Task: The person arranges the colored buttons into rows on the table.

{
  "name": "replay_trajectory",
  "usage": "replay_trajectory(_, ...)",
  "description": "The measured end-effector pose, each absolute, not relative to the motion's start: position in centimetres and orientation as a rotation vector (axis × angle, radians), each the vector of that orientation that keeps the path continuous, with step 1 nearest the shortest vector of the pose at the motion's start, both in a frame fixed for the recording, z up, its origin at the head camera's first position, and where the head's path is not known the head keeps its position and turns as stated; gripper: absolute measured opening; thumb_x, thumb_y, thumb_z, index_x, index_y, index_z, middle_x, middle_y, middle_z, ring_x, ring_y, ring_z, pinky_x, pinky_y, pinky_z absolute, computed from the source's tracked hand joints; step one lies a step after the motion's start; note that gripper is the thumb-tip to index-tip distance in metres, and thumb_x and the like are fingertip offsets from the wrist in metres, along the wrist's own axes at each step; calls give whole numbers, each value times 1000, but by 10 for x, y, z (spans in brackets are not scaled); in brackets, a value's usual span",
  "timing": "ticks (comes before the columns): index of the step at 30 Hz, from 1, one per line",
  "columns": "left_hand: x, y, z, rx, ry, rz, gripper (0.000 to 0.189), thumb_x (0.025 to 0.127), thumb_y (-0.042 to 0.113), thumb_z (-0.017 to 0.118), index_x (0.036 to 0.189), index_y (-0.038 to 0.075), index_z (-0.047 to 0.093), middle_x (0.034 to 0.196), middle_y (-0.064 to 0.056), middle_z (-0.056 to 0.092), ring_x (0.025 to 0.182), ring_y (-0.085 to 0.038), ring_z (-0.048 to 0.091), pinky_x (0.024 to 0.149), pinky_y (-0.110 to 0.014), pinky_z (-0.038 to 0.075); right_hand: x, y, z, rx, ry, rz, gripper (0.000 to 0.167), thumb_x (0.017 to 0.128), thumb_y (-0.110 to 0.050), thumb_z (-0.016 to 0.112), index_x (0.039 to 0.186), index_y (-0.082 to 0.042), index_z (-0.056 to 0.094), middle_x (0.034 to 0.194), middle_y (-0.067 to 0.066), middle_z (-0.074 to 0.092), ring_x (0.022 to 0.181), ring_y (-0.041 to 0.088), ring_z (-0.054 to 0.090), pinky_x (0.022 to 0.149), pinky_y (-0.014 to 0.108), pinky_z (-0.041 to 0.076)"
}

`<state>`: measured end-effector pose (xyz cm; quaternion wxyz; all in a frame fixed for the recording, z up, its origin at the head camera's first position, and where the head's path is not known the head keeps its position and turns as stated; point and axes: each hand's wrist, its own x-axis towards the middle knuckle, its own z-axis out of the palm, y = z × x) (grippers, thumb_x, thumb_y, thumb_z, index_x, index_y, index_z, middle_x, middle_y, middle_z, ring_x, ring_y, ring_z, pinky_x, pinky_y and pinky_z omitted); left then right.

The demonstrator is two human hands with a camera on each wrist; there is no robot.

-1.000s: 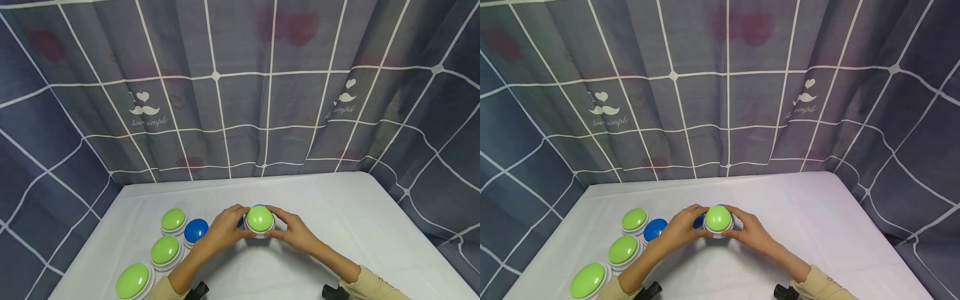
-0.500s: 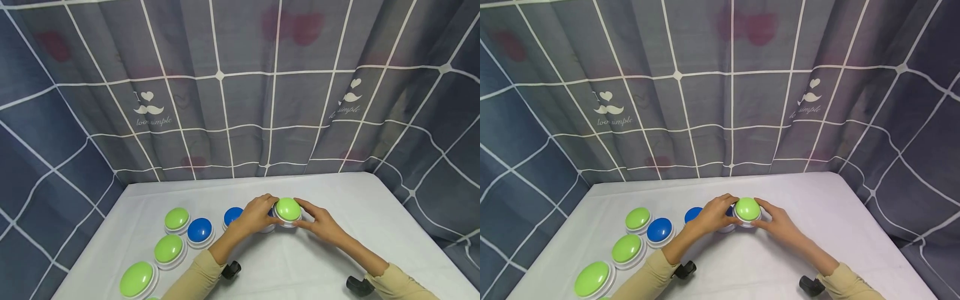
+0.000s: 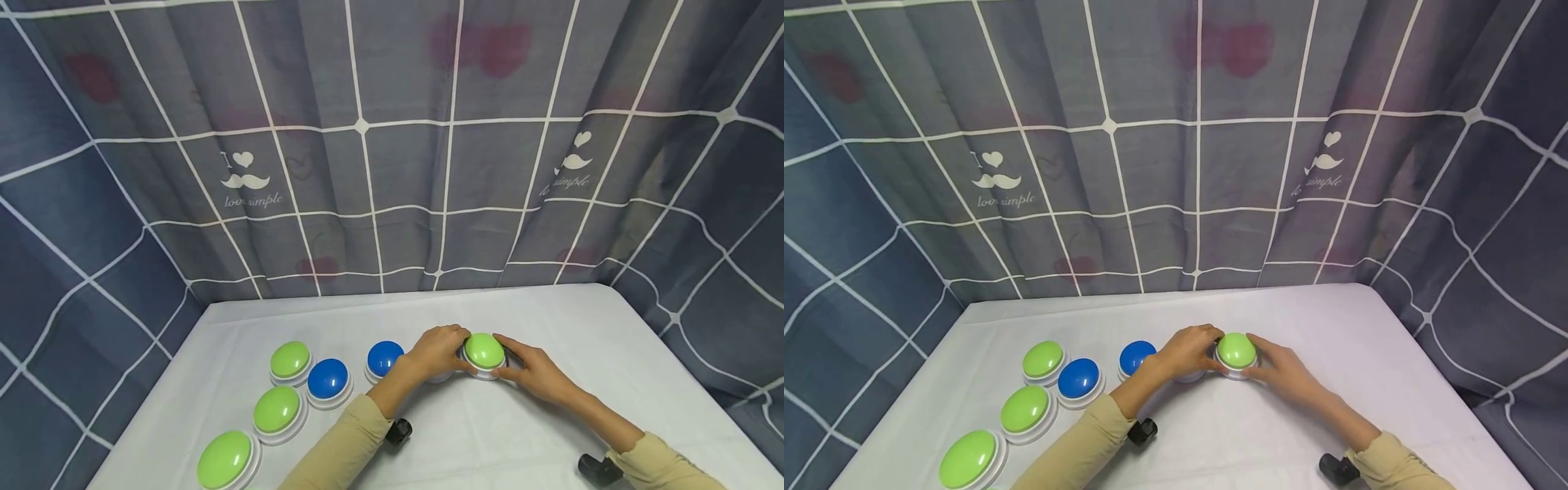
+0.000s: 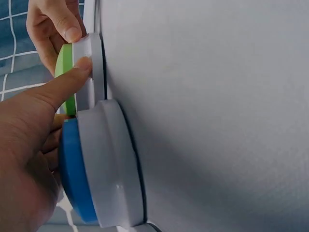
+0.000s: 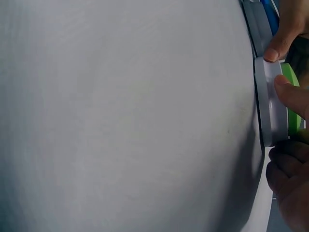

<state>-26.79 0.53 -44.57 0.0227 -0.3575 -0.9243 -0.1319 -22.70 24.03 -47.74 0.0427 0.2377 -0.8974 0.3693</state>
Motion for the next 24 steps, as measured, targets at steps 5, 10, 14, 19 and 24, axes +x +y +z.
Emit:
replay_trajectory(5, -271, 5, -448, -1127, -2859, -405, 60, 75, 47, 85, 121, 13, 67, 111, 6, 67, 100, -8, 62, 85, -25, 50, -225, 239, -477, 743, -2750, 1121, 72, 89, -33, 75, 143, 4, 47, 140, 22, 53, 131, 42, 46, 104, 57, 37)
replay_trajectory(10, -273, 1, -447, -1121, -2857, -415, 59, 75, 46, 85, 121, 13, 67, 111, 5, 67, 101, -8, 62, 85, -25, 50, -228, 235, -475, 757, -2760, 1095, 73, 90, -33, 74, 143, 6, 45, 141, 23, 51, 131, 43, 46, 104, 57, 37)
replay_trajectory(14, -275, -1, -447, -1112, -2870, -422, 61, 76, 47, 84, 123, 13, 66, 114, 5, 67, 104, -9, 62, 87, -26, 50, -229, 232, -475, 751, -2769, 1068, 75, 89, -34, 75, 144, 7, 44, 142, 24, 50, 131, 43, 45, 105, 57, 36)
replay_trajectory(19, -275, -5, -450, -1131, -2869, -445, 62, 76, 47, 84, 125, 12, 65, 116, 4, 67, 106, -10, 62, 89, -26, 49, -227, 230, -478, 721, -2797, 1045, 77, 89, -35, 75, 145, 6, 43, 142, 24, 49, 132, 43, 45, 106, 58, 36)
replay_trajectory(24, -276, -8, -450, -1143, -2866, -455, 62, 77, 46, 84, 125, 12, 65, 115, 4, 66, 104, -8, 61, 88, -25, 49, -226, 227, -477, 735, -2800, 1023, 78, 90, -37, 73, 145, 8, 41, 143, 25, 49, 132, 44, 45, 106, 57, 36)
